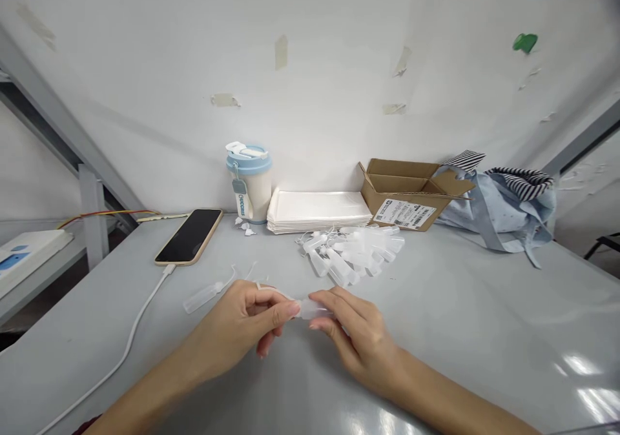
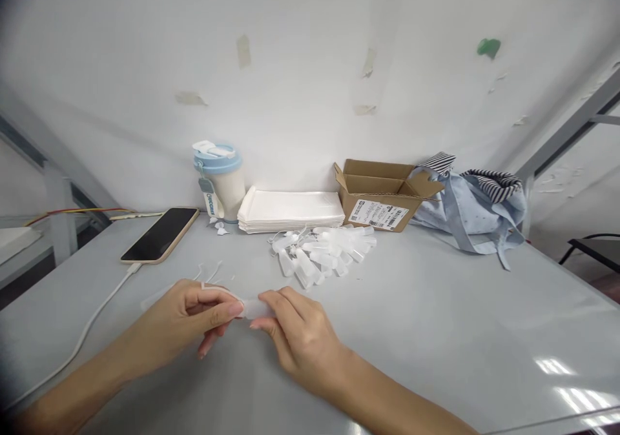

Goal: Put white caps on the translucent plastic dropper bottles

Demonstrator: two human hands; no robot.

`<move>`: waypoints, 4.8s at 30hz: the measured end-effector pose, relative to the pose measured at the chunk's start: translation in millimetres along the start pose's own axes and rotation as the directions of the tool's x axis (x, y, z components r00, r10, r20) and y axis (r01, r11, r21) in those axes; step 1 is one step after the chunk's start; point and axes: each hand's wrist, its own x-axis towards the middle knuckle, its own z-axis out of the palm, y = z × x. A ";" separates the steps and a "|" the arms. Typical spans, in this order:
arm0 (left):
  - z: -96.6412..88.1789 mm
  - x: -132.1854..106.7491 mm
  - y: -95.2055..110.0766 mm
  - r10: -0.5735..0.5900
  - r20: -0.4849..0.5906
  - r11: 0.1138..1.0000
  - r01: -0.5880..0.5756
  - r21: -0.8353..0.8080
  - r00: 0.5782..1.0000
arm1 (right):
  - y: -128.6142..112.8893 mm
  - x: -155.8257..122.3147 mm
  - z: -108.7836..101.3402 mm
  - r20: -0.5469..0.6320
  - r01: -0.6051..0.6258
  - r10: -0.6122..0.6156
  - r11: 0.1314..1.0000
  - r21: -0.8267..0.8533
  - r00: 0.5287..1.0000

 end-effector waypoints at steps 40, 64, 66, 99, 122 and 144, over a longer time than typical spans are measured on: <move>-13.4 12.6 3.6 0.300 -0.446 0.859 -0.035 0.511 0.843 | 31.5 22.0 -30.2 0.104 -0.245 0.252 0.967 -0.075 0.962; -85.4 93.3 -47.0 0.252 -0.307 0.574 0.114 0.811 0.918 | 38.1 9.9 -0.9 0.079 0.136 -0.114 0.910 -0.392 0.990; -86.0 91.2 -45.4 0.244 -0.345 0.609 0.133 0.782 0.906 | 36.6 9.4 0.9 0.096 0.138 -0.110 0.916 -0.377 0.989; -31.0 25.5 -7.9 0.306 -0.671 0.946 -0.293 0.136 0.676 | -7.6 65.8 90.8 0.396 -0.370 0.495 0.860 -0.352 0.773; -32.1 25.9 -9.3 0.260 -0.670 0.958 -0.272 0.090 0.695 | -9.1 73.4 85.1 0.485 -0.215 0.452 0.857 -0.468 0.748; 22.1 12.1 1.8 0.102 -0.356 0.951 -0.196 -0.239 0.929 | 29.2 0.7 12.1 0.174 -0.271 0.280 0.960 -0.072 0.944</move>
